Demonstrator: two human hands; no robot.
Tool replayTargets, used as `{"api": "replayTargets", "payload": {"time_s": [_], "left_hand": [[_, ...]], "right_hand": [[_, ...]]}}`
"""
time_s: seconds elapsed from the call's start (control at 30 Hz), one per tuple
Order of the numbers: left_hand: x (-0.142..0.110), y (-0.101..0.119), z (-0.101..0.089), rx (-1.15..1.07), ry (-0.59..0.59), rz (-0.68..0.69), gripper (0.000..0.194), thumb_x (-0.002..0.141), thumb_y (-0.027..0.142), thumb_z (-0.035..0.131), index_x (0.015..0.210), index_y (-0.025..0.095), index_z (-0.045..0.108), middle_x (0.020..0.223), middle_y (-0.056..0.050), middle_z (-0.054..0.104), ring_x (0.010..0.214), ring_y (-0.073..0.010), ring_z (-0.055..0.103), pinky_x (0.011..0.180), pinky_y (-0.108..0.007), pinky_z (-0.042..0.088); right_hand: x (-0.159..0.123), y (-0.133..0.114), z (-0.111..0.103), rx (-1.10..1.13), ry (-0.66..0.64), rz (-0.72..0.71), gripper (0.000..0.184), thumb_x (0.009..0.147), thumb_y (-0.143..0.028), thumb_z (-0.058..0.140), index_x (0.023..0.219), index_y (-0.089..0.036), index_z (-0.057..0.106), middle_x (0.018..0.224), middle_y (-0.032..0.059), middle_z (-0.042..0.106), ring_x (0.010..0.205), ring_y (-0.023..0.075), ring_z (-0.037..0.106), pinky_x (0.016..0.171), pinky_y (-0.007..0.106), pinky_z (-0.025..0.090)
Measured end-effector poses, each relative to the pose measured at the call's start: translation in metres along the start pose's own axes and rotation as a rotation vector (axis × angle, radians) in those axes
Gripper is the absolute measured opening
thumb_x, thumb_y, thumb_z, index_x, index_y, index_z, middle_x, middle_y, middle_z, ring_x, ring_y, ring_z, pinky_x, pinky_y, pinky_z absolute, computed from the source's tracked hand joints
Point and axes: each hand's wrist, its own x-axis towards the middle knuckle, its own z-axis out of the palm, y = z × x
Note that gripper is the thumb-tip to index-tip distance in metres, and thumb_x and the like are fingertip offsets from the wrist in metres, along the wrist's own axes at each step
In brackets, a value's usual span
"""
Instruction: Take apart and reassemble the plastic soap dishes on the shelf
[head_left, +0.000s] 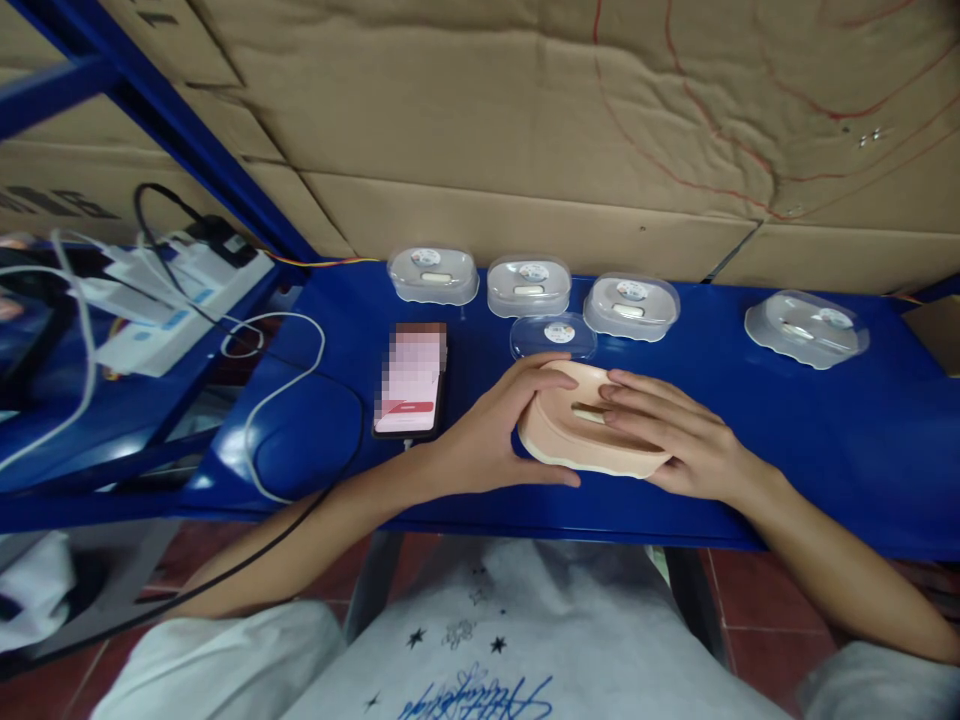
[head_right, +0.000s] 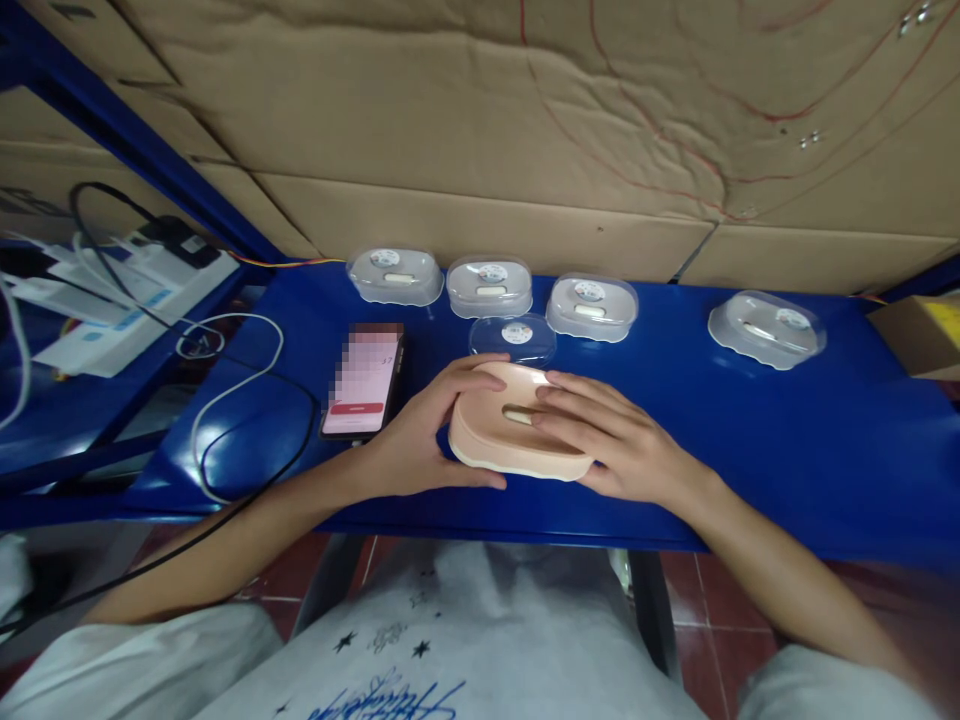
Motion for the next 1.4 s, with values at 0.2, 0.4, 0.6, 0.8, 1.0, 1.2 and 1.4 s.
{"api": "replayTargets", "payload": {"time_s": [0.2,0.4,0.6,0.8,1.0,1.2,1.4], "left_hand": [[-0.005,0.005,-0.001,0.044,0.096,-0.051,0.051,0.083,0.034,0.089,0.129,0.026,0.069,0.158,-0.015,0.060,0.142,-0.0348,0.061,0.117,-0.049,0.050],[-0.007,0.007,0.004,-0.091,0.176,-0.096,0.065,0.080,0.030,0.093,0.138,0.030,0.065,0.156,-0.012,0.062,0.144,-0.0329,0.060,0.120,-0.052,0.049],[-0.003,0.004,0.013,-0.822,-0.030,-0.281,0.120,0.069,0.051,0.099,0.162,0.059,0.024,0.178,-0.002,0.030,0.155,-0.0356,0.047,0.114,-0.058,0.054],[0.009,0.013,0.004,-1.031,0.389,-0.613,0.061,0.085,0.038,0.085,0.141,0.026,0.064,0.133,-0.008,0.077,0.130,-0.0319,0.070,0.101,-0.036,0.063],[0.026,0.020,-0.027,-1.126,0.777,-0.527,0.023,0.099,0.038,0.063,0.115,0.024,0.074,0.110,-0.001,0.083,0.114,-0.0250,0.077,0.091,-0.036,0.067],[0.028,0.018,-0.031,-1.194,0.857,-0.658,0.038,0.107,0.048,0.046,0.104,0.025,0.075,0.096,0.000,0.083,0.096,-0.0240,0.080,0.079,-0.037,0.068],[0.024,0.015,-0.019,-1.193,0.830,-0.697,0.033,0.104,0.046,0.051,0.103,0.024,0.076,0.094,0.000,0.083,0.087,-0.0226,0.080,0.070,-0.032,0.066]], "right_hand": [[0.002,-0.003,0.001,0.011,0.009,-0.028,0.078,0.095,-0.022,0.075,0.165,-0.031,0.042,0.157,0.0089,0.062,0.148,0.0324,0.056,0.120,0.060,0.054],[0.002,0.000,0.006,0.035,0.076,-0.091,0.068,0.099,-0.017,0.069,0.162,-0.027,0.048,0.153,0.0091,0.065,0.142,0.0317,0.063,0.115,0.060,0.058],[0.019,0.001,-0.004,-0.095,0.136,-0.092,0.067,0.100,-0.014,0.067,0.161,-0.033,0.049,0.151,0.0075,0.067,0.144,0.0319,0.061,0.120,0.059,0.053],[0.039,0.028,-0.003,-0.127,0.016,0.018,0.101,0.087,-0.049,0.086,0.169,-0.044,0.027,0.174,0.0069,0.039,0.158,0.0390,0.041,0.128,0.070,0.037],[0.054,0.089,0.027,-0.134,-0.209,0.175,0.090,0.095,-0.065,0.069,0.168,-0.028,0.033,0.174,0.0175,0.036,0.162,0.0413,0.032,0.129,0.071,0.029],[0.045,0.079,0.038,-0.163,-0.221,0.175,0.064,0.096,-0.059,0.070,0.146,-0.022,0.057,0.147,0.0203,0.060,0.151,0.0423,0.047,0.123,0.071,0.038],[0.020,0.059,0.003,-0.043,0.015,0.401,0.064,0.092,-0.053,0.077,0.146,-0.028,0.055,0.138,0.0143,0.061,0.129,0.0350,0.063,0.108,0.061,0.056]]}}
